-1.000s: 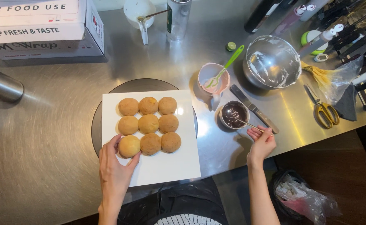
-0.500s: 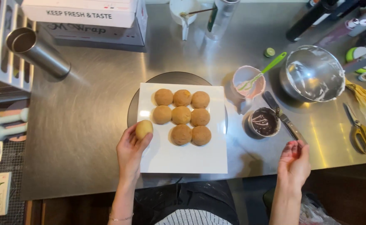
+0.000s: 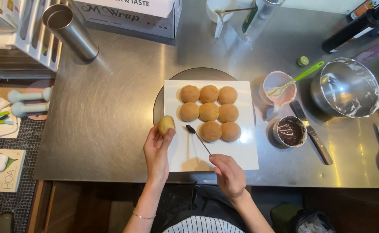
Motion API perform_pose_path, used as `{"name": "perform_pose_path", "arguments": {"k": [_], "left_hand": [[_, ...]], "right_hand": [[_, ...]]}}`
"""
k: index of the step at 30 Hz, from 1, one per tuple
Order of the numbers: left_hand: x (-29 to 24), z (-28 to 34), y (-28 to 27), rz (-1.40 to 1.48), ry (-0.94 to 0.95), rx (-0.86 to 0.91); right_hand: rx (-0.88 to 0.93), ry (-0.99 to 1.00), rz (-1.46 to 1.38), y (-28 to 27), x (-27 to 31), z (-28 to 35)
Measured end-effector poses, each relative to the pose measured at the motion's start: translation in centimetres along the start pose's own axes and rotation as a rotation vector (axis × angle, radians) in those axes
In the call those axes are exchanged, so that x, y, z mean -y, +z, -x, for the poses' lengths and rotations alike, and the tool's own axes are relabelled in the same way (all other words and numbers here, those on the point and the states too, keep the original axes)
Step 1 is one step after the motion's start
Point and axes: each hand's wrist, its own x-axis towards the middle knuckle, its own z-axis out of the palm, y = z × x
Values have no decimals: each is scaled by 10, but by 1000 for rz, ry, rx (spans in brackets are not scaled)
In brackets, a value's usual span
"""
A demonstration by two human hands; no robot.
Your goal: Melting chocolate in a microwave and using a spoon to fill small bread buns.
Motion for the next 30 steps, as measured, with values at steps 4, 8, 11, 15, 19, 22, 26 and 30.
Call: {"name": "perform_pose_path", "arguments": {"k": [4,8,11,15,19,22,26,30], "left_hand": [[11,1,-5,-22,44,-3],[7,4,-1,-43,33,-18],[-3,7,7,-28,17,-2],[12,5,-3,-73,40,-15],[-1,8,6,-57,25,1],[0,7,5,-51,40,5],[-10,10,5,-63,51,25],[-22,15,-3,-147,120,8]], "right_hand": [[82,-107,39,0,-2,2],[97,-118,31,-1,-1,2],[93,-140,24,-2,-2,3],[83,-144,26,-4,-4,1],[90,-130,40,-5,-5,-5],[91,-123,47,-8,-2,-8],[11,-27,-8,-10,-2,0],[-215,340,-187,-8,-3,4]]}}
